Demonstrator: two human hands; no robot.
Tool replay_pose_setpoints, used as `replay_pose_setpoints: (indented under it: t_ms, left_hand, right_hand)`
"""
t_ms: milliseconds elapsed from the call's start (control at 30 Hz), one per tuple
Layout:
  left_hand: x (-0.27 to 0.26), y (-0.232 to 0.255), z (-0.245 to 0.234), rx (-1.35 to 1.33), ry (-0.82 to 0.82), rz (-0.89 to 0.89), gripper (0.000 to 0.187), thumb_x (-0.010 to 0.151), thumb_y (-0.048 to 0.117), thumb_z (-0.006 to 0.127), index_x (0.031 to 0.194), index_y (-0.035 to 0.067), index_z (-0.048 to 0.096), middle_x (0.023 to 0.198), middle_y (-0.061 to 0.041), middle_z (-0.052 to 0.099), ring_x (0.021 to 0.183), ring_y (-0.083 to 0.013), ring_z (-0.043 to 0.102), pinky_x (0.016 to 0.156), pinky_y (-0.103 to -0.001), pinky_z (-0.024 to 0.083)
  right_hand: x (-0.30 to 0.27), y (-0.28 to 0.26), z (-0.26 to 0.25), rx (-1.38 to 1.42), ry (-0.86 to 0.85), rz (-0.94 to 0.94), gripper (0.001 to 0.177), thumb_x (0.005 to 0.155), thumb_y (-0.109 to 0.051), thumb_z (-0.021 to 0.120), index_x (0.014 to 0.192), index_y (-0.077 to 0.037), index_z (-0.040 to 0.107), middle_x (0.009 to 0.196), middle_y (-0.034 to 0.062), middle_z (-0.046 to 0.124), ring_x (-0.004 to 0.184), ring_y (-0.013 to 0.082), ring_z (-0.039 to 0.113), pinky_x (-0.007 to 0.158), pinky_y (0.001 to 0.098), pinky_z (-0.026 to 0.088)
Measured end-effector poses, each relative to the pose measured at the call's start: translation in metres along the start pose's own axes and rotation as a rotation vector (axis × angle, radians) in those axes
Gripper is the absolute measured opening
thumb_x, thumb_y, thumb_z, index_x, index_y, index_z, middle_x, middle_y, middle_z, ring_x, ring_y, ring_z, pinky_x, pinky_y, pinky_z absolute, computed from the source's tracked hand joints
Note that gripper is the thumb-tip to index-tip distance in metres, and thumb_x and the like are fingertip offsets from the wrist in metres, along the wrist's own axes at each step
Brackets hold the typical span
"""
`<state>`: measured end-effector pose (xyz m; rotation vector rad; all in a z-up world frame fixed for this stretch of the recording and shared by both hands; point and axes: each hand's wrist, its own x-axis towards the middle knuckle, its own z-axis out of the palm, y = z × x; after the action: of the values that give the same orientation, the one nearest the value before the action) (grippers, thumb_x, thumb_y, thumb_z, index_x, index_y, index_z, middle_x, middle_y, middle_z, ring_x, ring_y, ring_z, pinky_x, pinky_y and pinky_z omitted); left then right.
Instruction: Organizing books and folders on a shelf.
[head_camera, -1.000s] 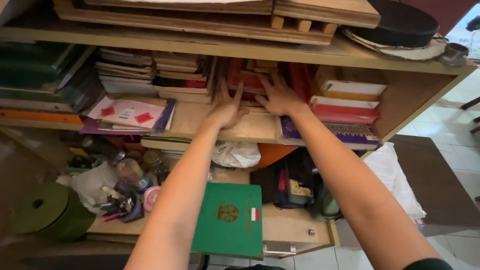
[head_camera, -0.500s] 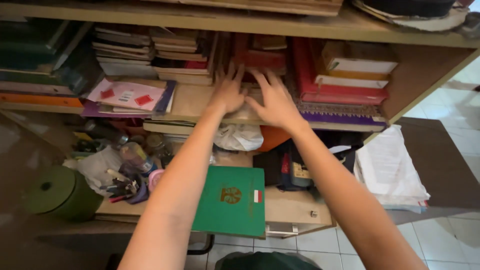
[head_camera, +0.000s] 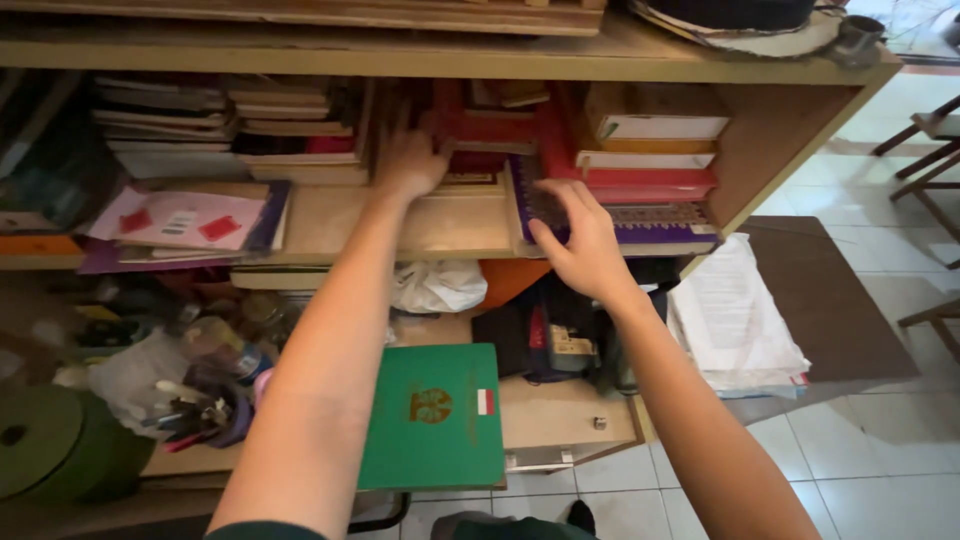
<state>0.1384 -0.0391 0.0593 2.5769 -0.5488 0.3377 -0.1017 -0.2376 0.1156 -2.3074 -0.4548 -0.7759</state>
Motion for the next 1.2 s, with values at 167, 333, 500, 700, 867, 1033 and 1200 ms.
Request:
replay_pose_setpoints:
  t_ms: [167,333,500,700,867,1033,1200]
  left_hand:
    - [-0.018,0.030,-0.035,-0.075,-0.161,-0.129,0.067,0.102,0.045,0.047,0.160,0.015,0.032,0.162,-0.021,0.036,0.149,-0.0411,0.031,0.124,-0.051,0.023]
    - [-0.013,0.019,0.002,0.040,-0.113,-0.137,0.068,0.104,0.047,0.043,0.160,0.012,0.027,0.161,-0.017,0.032,0.149,-0.0399,0.027,0.122,-0.054,0.018]
    - [-0.029,0.023,0.025,0.094,0.205,-0.137,0.068,0.104,0.047,0.048,0.157,0.005,0.038,0.159,-0.028,0.036,0.143,-0.0486,0.036,0.121,-0.053,0.024]
    - [-0.029,0.053,0.007,0.197,0.204,-0.003,0.062,0.101,0.042,0.050,0.149,0.003,0.047,0.157,-0.024,0.037,0.142,-0.0528,0.029,0.119,-0.062,0.018]
    - [0.022,0.094,0.041,0.110,0.250,0.117,0.055,0.099,0.039,0.049,0.145,0.010,0.054,0.157,-0.022,0.040,0.144,-0.0495,0.028,0.120,-0.062,0.019]
    - [0.079,0.095,0.074,0.281,-0.042,0.048,0.048,0.108,0.040,0.043,0.141,0.012,0.063,0.149,-0.018,0.058,0.149,-0.0412,0.039,0.126,-0.062,0.023]
    - [0.098,0.083,0.082,0.105,0.103,0.118,0.067,0.095,0.044,0.042,0.157,0.018,0.036,0.164,-0.013,0.036,0.150,-0.0457,0.027,0.117,-0.070,0.016]
  right_hand:
    - [0.002,0.005,-0.003,0.005,-0.017,0.016,0.039,0.090,-0.013,0.071,0.127,-0.003,0.063,0.120,0.0194,0.066,0.111,0.0386,0.066,0.097,0.0412,0.053]
    - [-0.010,0.002,-0.005,0.019,-0.029,-0.023,0.036,0.091,-0.011,0.070,0.125,-0.002,0.063,0.120,0.0195,0.066,0.112,0.0388,0.066,0.097,0.0410,0.053]
    - [-0.030,0.002,-0.008,-0.035,-0.005,-0.073,0.033,0.092,-0.009,0.068,0.124,-0.001,0.063,0.121,0.0212,0.066,0.115,0.0416,0.064,0.100,0.0435,0.052]
    - [-0.039,0.008,-0.019,-0.053,0.006,-0.053,0.033,0.092,-0.010,0.069,0.123,0.000,0.063,0.123,0.0218,0.066,0.118,0.0417,0.063,0.101,0.0433,0.051]
    - [-0.058,0.017,-0.039,-0.081,0.022,-0.090,0.034,0.091,-0.011,0.070,0.124,-0.001,0.064,0.128,0.0235,0.064,0.125,0.0433,0.060,0.105,0.0439,0.049]
    - [-0.072,0.027,-0.067,-0.048,0.025,-0.053,0.036,0.091,-0.011,0.069,0.125,-0.002,0.063,0.129,0.0220,0.065,0.126,0.0421,0.061,0.106,0.0430,0.049]
    - [-0.076,0.038,-0.079,-0.025,-0.018,-0.023,0.035,0.091,-0.013,0.069,0.124,-0.002,0.064,0.129,0.0197,0.065,0.125,0.0400,0.061,0.105,0.0421,0.049]
